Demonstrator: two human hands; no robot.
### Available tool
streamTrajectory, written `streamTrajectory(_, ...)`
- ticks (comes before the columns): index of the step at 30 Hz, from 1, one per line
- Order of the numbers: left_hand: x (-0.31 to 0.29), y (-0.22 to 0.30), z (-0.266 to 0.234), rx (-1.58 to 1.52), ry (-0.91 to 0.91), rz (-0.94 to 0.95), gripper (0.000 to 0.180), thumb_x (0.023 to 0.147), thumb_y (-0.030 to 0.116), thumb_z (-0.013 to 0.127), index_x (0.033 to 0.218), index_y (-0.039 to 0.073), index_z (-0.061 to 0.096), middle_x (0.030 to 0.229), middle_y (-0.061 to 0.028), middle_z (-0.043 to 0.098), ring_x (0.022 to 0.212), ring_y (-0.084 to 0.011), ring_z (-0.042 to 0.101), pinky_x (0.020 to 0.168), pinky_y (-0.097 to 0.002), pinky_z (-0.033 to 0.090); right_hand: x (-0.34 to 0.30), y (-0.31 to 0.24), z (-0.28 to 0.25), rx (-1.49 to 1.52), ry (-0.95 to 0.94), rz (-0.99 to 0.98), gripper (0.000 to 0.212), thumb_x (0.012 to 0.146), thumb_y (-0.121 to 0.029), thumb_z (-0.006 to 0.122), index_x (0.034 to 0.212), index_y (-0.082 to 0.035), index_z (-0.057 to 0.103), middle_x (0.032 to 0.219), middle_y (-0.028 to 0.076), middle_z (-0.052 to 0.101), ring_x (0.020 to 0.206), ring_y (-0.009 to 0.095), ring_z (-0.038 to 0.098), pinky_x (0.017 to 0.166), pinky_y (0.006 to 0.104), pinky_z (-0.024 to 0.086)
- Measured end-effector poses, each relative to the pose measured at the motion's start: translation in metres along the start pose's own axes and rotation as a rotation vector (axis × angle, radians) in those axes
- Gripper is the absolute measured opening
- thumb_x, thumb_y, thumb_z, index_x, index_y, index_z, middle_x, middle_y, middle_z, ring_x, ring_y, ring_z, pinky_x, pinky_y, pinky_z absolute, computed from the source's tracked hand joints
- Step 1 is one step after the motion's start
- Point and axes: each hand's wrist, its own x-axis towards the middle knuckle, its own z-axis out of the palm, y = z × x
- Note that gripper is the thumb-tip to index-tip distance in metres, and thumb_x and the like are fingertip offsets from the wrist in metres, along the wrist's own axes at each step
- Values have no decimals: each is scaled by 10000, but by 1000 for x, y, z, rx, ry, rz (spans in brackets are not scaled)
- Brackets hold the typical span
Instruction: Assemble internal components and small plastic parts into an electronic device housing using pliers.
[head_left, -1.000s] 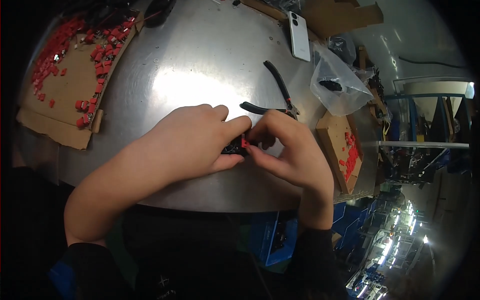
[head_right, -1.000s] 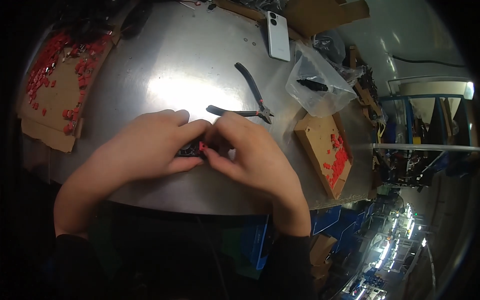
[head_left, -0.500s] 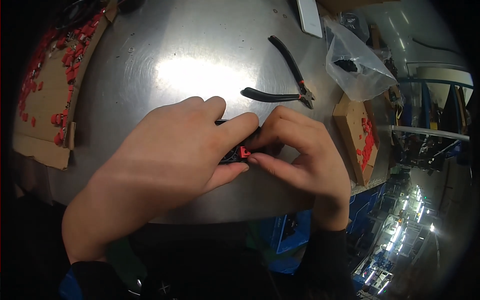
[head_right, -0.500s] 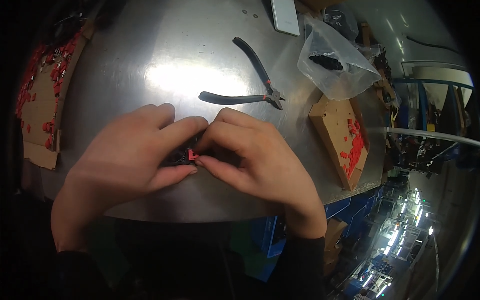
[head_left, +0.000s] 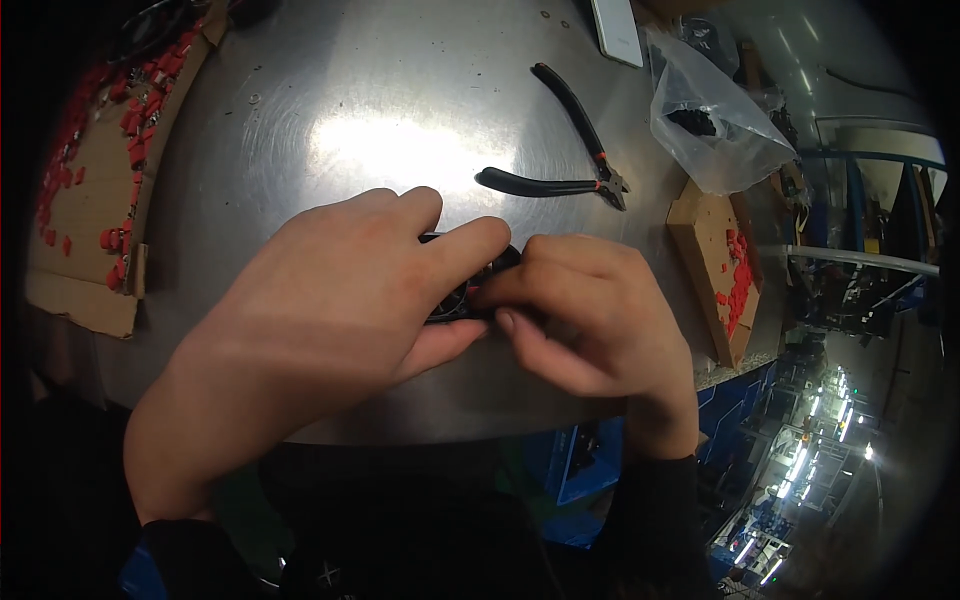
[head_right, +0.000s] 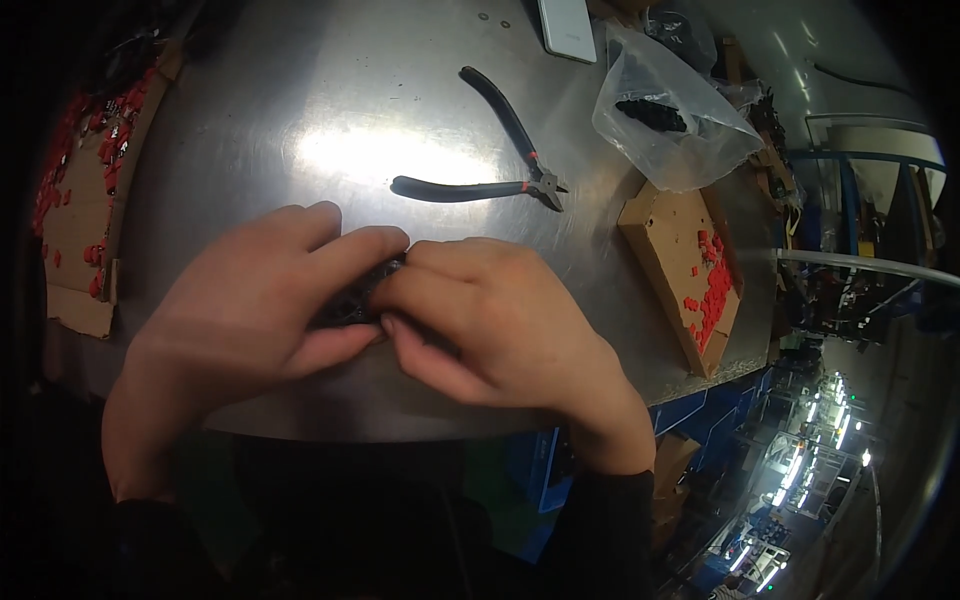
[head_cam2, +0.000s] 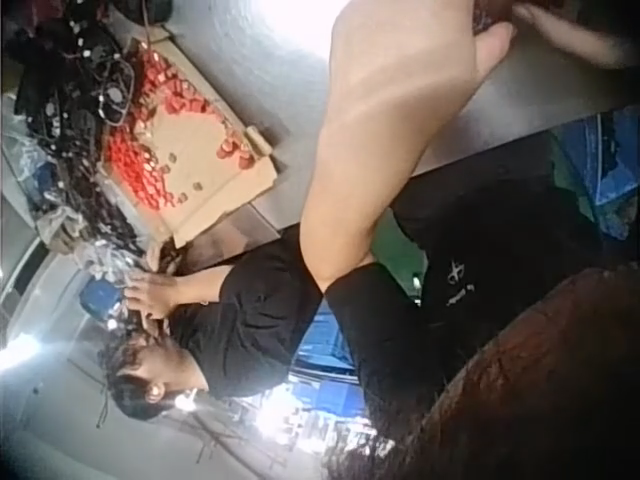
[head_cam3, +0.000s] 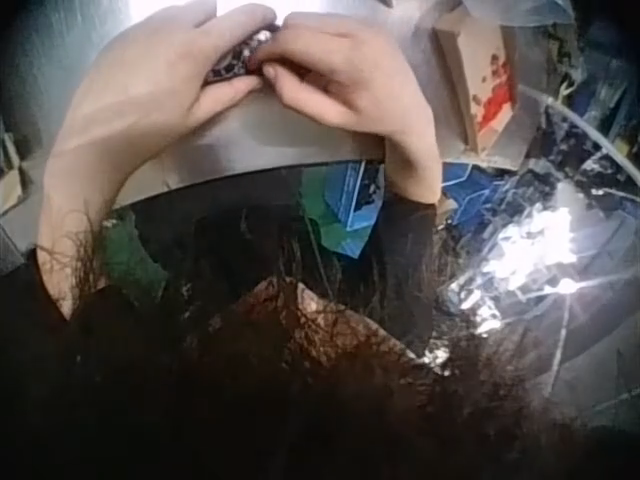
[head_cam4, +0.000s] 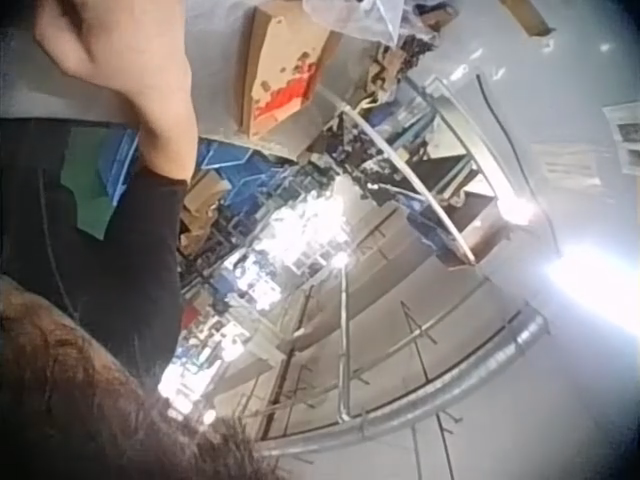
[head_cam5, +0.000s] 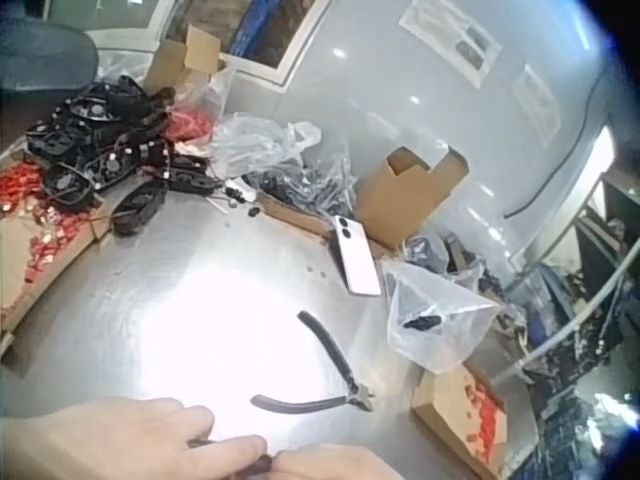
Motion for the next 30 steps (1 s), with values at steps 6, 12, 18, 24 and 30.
streamTrajectory(6, -2, 0, -2, 6, -9, -17, 563, 829, 275, 794, 1343, 121, 622, 956, -129, 586, 896, -345, 617, 787, -451, 504, 3, 6, -16, -32, 16, -38, 145, 812, -12, 690, 946, 7, 741, 778, 85, 657, 616, 194, 610, 563, 327, 453)
streamTrajectory(12, 0, 2, -2, 27, -18, -6, 554, 839, 295, 789, 1336, 118, 620, 983, -136, 606, 919, -360, 629, 805, -460, 508, 0, 57, -25, -492, 357, 109, 794, 840, -261, 810, 1530, -47, 482, 1519, 239, 506, 1451, 389, 463, 1202, 448, 358)
streamTrajectory(18, 2, 0, 2, 85, 47, 79, 490, 870, 321, 783, 1265, 98, 598, 925, -127, 616, 880, -329, 657, 766, -442, 545, 5, 79, -22, -491, 203, 170, 843, 784, -313, 877, 1515, -95, 518, 1381, 192, 586, 1212, 374, 625, 1063, 439, 488)
streamTrajectory(24, 0, 4, -1, 90, 24, 29, 513, 860, 308, 788, 1301, 122, 603, 977, -134, 622, 915, -352, 650, 795, -451, 534, 0, 68, -35, 1, 632, 234, 660, 840, -213, 708, 1447, -7, 552, 1251, 122, 588, 937, 196, 636, 786, 333, 536)
streamTrajectory(30, 2, 3, 0, 45, -15, -20, 550, 848, 290, 795, 1342, 139, 609, 999, -137, 626, 938, -367, 648, 811, -463, 524, -3, 8, -35, 1130, 555, -263, 909, 910, -689, 496, 1443, 47, 463, 1136, 157, 542, 778, 179, 468, 650, 292, 377)
